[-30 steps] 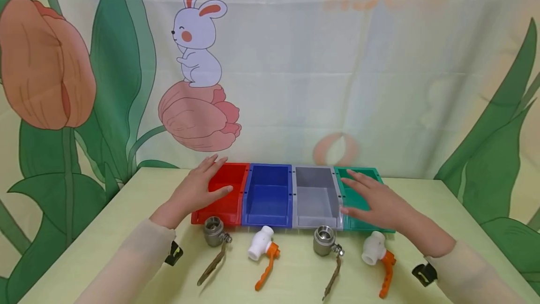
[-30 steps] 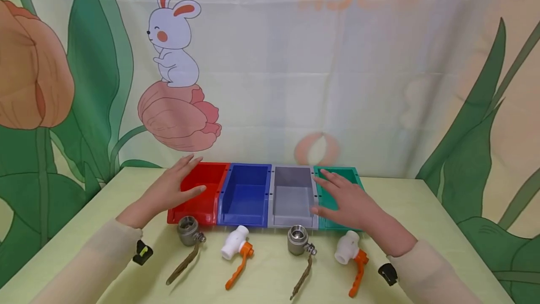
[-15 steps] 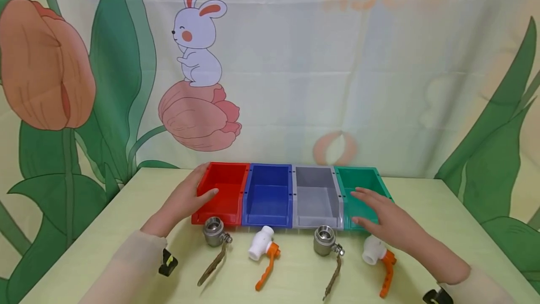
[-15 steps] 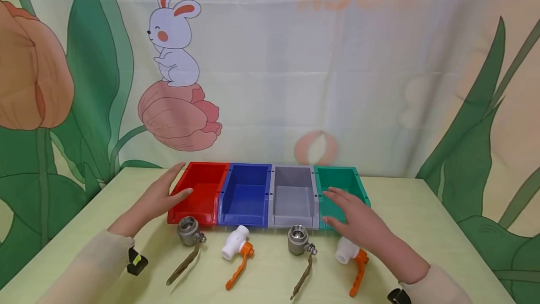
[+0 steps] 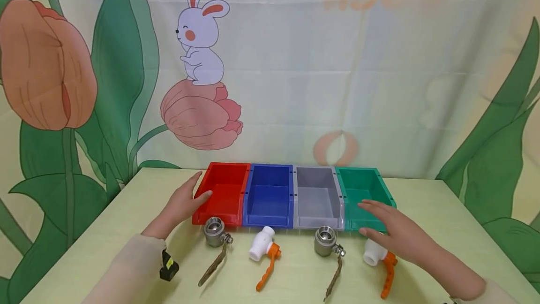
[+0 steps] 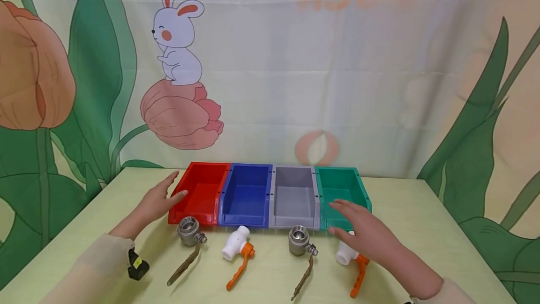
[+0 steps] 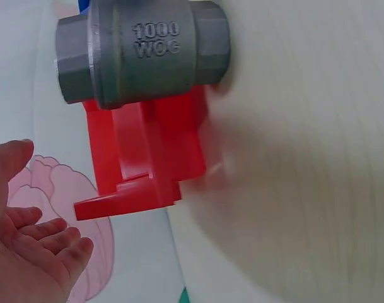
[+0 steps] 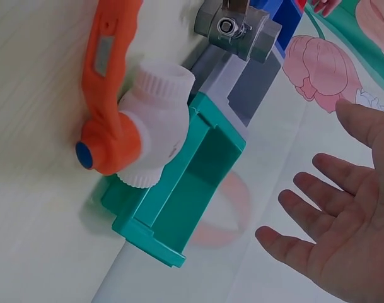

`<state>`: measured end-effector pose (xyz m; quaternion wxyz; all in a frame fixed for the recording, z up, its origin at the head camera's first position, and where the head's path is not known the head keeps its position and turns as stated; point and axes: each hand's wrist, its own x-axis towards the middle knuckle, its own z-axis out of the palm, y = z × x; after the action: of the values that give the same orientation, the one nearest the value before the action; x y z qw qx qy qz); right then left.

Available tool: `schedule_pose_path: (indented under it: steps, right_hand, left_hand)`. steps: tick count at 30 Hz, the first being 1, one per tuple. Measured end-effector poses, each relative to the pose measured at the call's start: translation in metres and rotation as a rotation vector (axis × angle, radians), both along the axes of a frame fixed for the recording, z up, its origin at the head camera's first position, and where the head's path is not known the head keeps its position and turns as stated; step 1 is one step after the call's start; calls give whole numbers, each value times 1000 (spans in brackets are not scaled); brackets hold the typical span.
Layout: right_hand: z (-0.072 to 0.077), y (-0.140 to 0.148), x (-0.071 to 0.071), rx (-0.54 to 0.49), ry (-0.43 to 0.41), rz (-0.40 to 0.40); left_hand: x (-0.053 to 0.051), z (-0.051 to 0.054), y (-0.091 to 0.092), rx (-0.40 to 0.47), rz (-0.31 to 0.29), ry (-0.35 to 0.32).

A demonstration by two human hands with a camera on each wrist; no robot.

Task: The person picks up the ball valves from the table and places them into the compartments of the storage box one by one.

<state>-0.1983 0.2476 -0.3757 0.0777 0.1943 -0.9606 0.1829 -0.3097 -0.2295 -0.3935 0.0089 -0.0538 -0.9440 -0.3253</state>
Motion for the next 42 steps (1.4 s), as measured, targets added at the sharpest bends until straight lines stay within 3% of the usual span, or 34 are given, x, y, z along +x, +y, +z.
schedule_pose_path:
  steps: [8, 17, 28, 42]
  right_hand:
    - [-2, 10, 0, 10, -29, -20]
    - [0, 22, -2, 26, -39, -25]
    - [5, 30, -8, 36, -72, -20]
    - [6, 38, -6, 77, -52, -43]
  left_hand:
    - [-9, -9, -2, 45, 40, -70]
    - [-9, -16, -2, 67, 43, -62]
    - [-8, -13, 2, 114, 74, -45]
    - [-7, -27, 3, 333, 147, -72]
